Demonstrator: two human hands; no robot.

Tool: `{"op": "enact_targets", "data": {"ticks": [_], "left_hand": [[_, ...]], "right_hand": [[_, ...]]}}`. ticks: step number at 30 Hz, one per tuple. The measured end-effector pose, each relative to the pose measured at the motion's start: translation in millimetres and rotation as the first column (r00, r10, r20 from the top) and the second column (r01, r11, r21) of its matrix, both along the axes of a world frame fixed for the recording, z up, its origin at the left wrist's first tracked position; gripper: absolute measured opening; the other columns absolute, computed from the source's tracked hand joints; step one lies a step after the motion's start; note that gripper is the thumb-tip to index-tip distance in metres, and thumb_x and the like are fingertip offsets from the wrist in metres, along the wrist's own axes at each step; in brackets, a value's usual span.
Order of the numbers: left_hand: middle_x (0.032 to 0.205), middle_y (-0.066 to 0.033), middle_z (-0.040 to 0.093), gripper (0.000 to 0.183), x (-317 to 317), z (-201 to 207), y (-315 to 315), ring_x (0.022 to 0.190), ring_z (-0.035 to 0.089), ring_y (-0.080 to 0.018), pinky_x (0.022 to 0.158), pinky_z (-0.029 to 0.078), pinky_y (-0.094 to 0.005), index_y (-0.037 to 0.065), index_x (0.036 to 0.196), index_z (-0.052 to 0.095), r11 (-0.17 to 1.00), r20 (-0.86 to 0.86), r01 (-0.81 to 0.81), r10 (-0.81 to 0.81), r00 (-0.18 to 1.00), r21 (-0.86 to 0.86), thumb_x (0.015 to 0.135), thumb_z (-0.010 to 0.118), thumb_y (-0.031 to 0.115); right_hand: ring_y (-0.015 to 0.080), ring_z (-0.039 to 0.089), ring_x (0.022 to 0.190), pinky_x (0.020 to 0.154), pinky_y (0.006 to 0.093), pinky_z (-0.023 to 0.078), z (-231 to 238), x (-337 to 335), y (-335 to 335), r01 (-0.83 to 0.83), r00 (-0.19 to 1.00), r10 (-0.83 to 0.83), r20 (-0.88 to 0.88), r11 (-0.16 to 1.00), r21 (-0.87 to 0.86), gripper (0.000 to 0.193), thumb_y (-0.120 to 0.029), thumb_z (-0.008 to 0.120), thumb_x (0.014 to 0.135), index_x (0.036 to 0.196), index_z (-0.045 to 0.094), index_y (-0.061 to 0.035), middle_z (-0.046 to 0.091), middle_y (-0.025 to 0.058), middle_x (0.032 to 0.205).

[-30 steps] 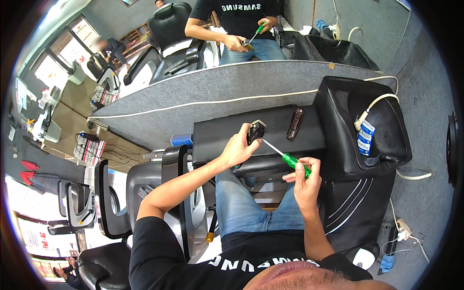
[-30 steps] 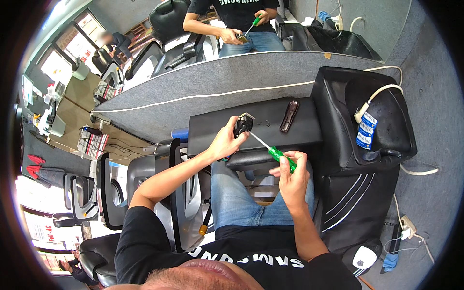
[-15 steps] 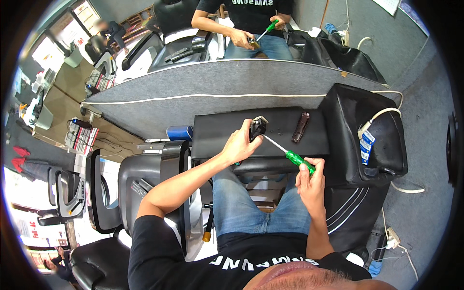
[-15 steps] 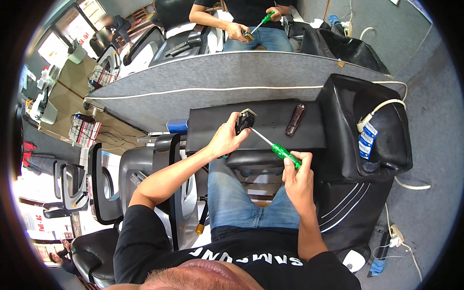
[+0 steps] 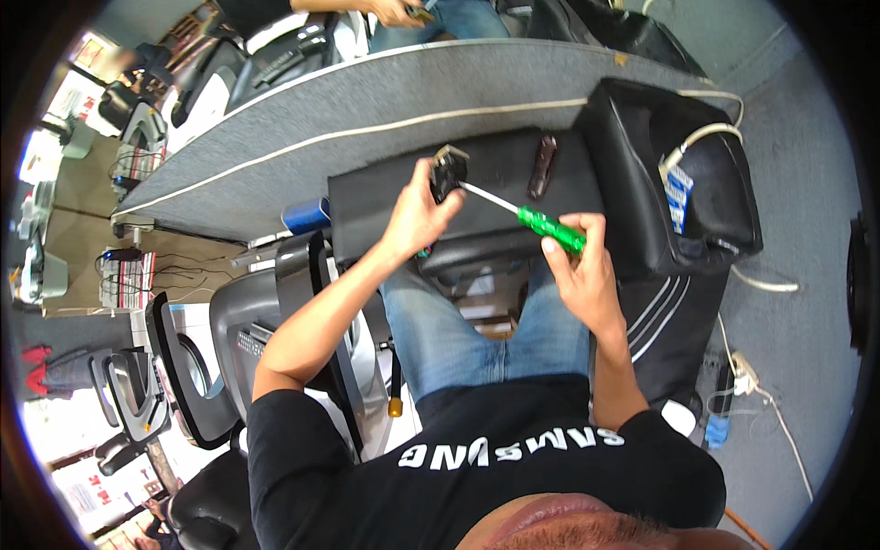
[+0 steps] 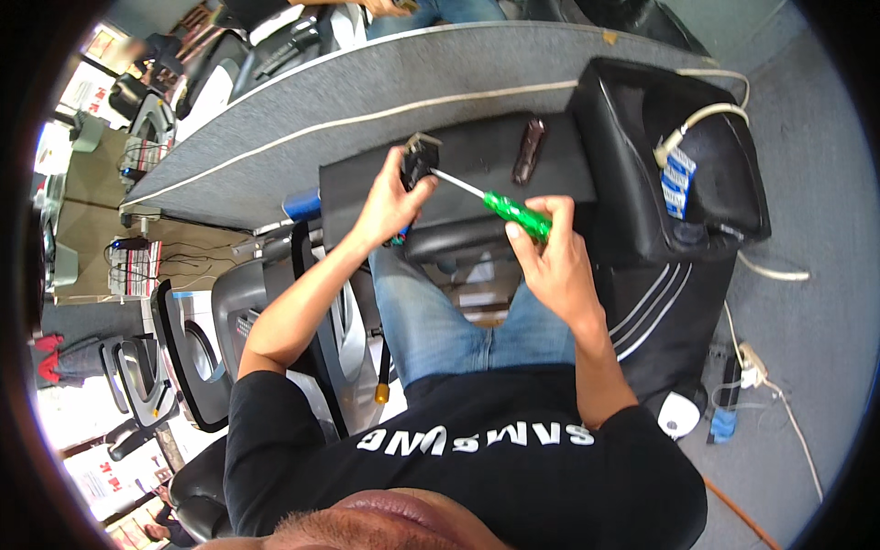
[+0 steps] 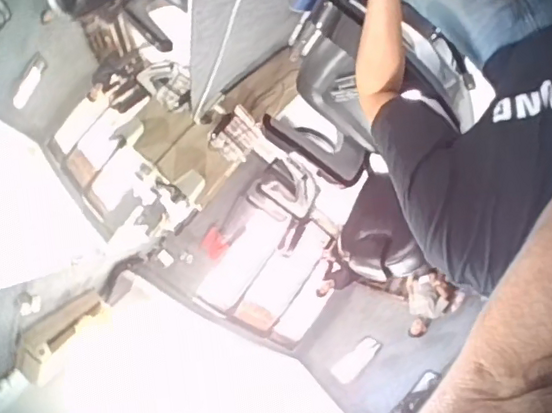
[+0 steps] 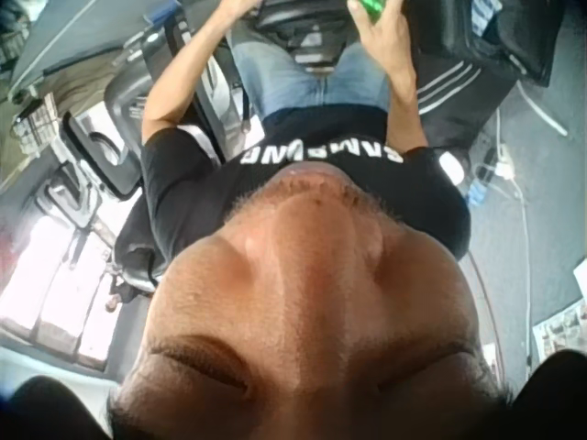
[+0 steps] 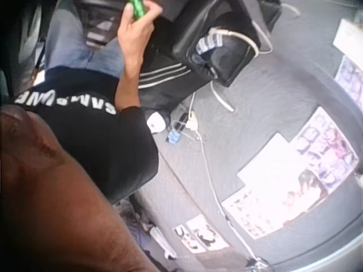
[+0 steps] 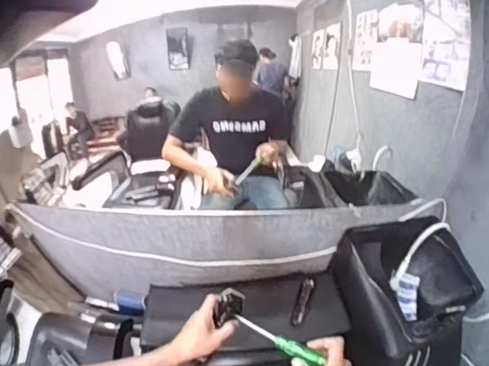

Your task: The person disassembles a clipper by using a screwdriver to remove screws from the casing and then opening the device to reveal the internal motor and components.

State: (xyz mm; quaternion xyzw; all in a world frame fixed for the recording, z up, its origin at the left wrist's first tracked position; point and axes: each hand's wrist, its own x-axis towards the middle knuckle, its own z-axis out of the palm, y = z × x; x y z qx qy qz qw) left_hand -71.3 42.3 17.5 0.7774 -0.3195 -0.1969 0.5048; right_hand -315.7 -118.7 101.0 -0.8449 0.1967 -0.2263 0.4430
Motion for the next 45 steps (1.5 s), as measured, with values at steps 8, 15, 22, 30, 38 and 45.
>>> {"op": "enact_targets", "data": {"ticks": [8,15,22,30,38,45], "left_hand": [[0.073,-0.0099,0.067,0.056,-1,25,0,0.057,0.065,-0.018,0.057,0.054,-0.0385,0.002,0.142,0.046,0.999,-0.151,-0.038,0.036,0.988,-0.013,0.098,0.074,0.024],[0.086,-0.0231,0.073,0.057,5,19,-3,0.081,0.076,-0.038,0.077,0.059,-0.0493,0.002,0.137,0.047,0.994,-0.058,-0.066,0.072,0.996,0.092,0.095,0.076,0.029],[0.091,-0.0265,0.073,0.058,1,19,0,0.088,0.075,-0.0425,0.081,0.058,-0.052,0.001,0.136,0.047,0.992,0.039,-0.043,0.038,0.999,0.121,0.096,0.075,0.031],[0.09,-0.0301,0.073,0.054,-1,21,-1,0.09,0.075,-0.0504,0.082,0.056,-0.0562,0.0,0.132,0.044,0.99,0.048,0.026,-0.033,0.998,0.138,0.096,0.072,0.029],[0.089,-0.0283,0.072,0.054,7,15,-1,0.087,0.074,-0.0478,0.081,0.056,-0.0536,0.0,0.129,0.045,0.99,0.088,-0.024,0.012,0.996,0.136,0.095,0.074,0.03],[0.079,-0.0201,0.07,0.06,19,10,-4,0.07,0.074,-0.0306,0.07,0.057,-0.0467,-0.001,0.137,0.047,0.992,0.101,-0.025,0.012,0.995,0.126,0.095,0.076,0.029]], "right_hand": [[0.0246,0.071,0.066,0.063,0.0366,0.054,10,8,14,-0.02,1.0,0.02,0.02,1.0,0.022,0.036,-0.023,0.073,0.107,0.122,0.051,0.001,0.07,0.0175,0.083],[0.0235,0.066,0.062,0.062,0.0366,0.053,2,20,19,-0.017,0.996,0.015,0.093,1.0,0.021,0.039,-0.023,0.072,0.107,0.125,0.047,0.0,0.068,0.014,0.083],[0.0077,0.054,0.054,0.05,0.0249,0.043,9,30,13,-0.015,0.995,-0.003,0.104,0.986,0.166,0.032,-0.018,0.069,0.109,0.127,0.046,-0.0031,0.059,0.0035,0.077],[0.0131,0.056,0.063,0.06,0.0325,0.047,17,27,8,0.096,0.995,-0.092,-0.025,0.974,0.205,0.029,-0.018,0.067,0.11,0.12,0.046,-0.0015,0.059,0.0097,0.079],[0.0238,0.067,0.068,0.064,0.0392,0.053,8,25,10,0.025,1.0,-0.025,0.01,1.0,0.013,0.032,-0.018,0.072,0.107,0.122,0.05,-0.0008,0.069,0.017,0.089],[0.027,0.07,0.076,0.068,0.04,0.054,2,24,18,0.008,0.998,-0.013,0.054,0.996,0.092,0.037,-0.025,0.073,0.107,0.123,0.05,-0.0013,0.07,0.0209,0.097]]}}
